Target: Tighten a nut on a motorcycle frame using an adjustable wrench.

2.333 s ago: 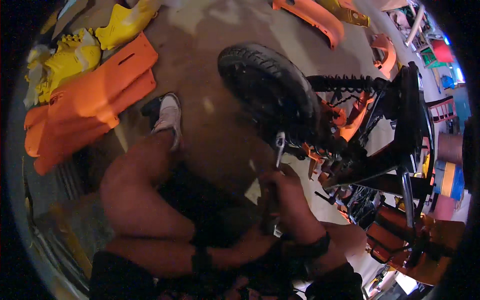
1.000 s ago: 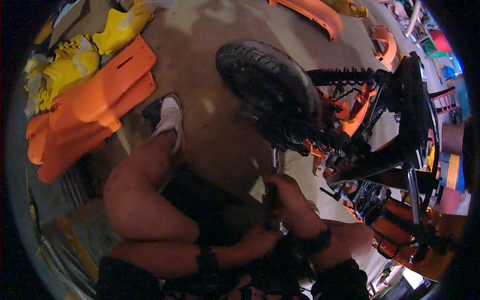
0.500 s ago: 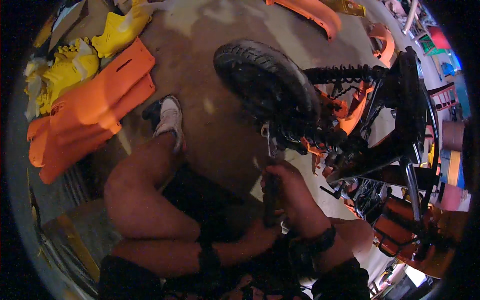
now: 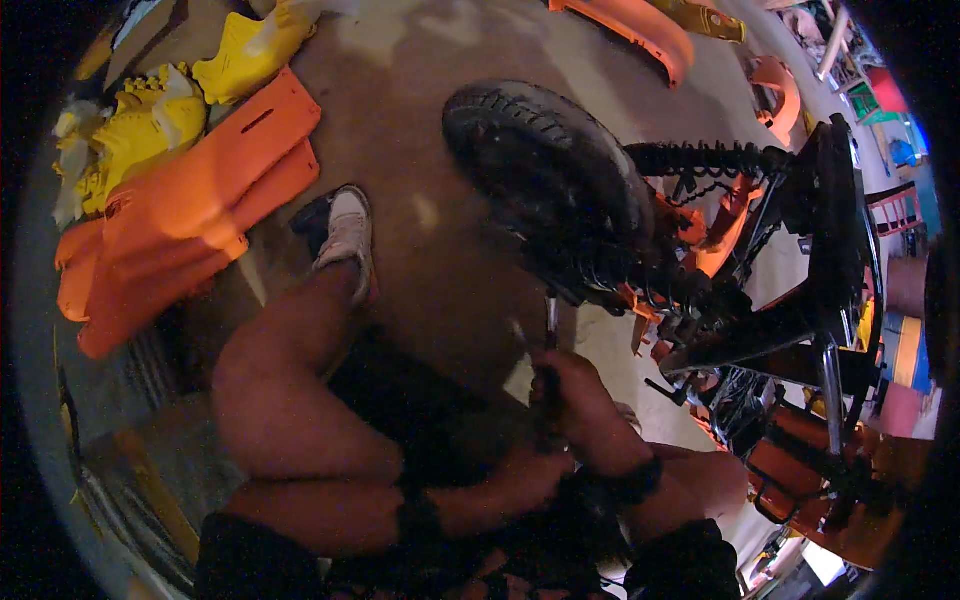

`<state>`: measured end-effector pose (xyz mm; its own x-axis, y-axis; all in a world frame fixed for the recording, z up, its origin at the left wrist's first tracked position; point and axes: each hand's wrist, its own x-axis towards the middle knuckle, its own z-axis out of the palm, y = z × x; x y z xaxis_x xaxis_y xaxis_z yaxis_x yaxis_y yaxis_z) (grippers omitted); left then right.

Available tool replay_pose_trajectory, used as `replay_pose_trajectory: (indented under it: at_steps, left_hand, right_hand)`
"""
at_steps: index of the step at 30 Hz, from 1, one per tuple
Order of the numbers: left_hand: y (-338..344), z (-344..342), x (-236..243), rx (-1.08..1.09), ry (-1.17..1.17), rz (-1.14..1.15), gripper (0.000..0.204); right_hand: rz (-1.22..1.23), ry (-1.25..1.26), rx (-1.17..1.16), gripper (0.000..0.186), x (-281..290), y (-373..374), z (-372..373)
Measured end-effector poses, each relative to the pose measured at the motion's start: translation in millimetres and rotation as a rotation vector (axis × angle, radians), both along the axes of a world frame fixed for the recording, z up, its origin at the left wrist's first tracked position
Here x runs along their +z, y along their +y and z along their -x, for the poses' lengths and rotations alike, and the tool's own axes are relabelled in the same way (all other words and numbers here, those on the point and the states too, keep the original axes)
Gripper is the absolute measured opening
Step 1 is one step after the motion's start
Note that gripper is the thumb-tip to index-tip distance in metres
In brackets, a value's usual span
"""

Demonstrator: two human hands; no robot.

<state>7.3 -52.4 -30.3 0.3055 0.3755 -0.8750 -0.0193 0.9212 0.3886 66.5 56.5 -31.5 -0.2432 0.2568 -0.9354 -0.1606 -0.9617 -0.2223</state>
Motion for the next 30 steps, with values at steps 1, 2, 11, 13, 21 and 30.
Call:
replay_pose_trajectory:
  at_steps: [1, 2, 11, 13, 21, 30]
  left_hand:
    - [-2, -2, -1, 0.011, 0.004, -0.034, 0.022]
    - [-3, -3, -3, 0.023, 0.004, -0.07, 0.021]
    - [-6, -7, -7, 0.104, 0.046, -0.205, 0.024]
    - [-4, -7, -7, 0.109, 0.06, -0.214, 0.026]
    - [0, -4, -5, 0.122, 0.085, -0.246, 0.033]
    - [-1, -7, -6, 0.144, 0.074, -0.258, 0.039]
  right_hand:
    - [-0.015, -0.019, 0.013, 0.018, 0, 0, 0]
    - [-0.065, -0.027, 0.029, 0.019, 0, 0, 0]
    - [-0.427, 0.11, 0.019, 0.018, 14, 11, 0]
    - [-0.393, 0.1, 0.006, 0.018, 7, 16, -4]
    - [-0.362, -0.041, -0.027, 0.019, -24, 4, 0]
    - [-0.281, 0.025, -0.06, 0.021, -13, 5, 3]
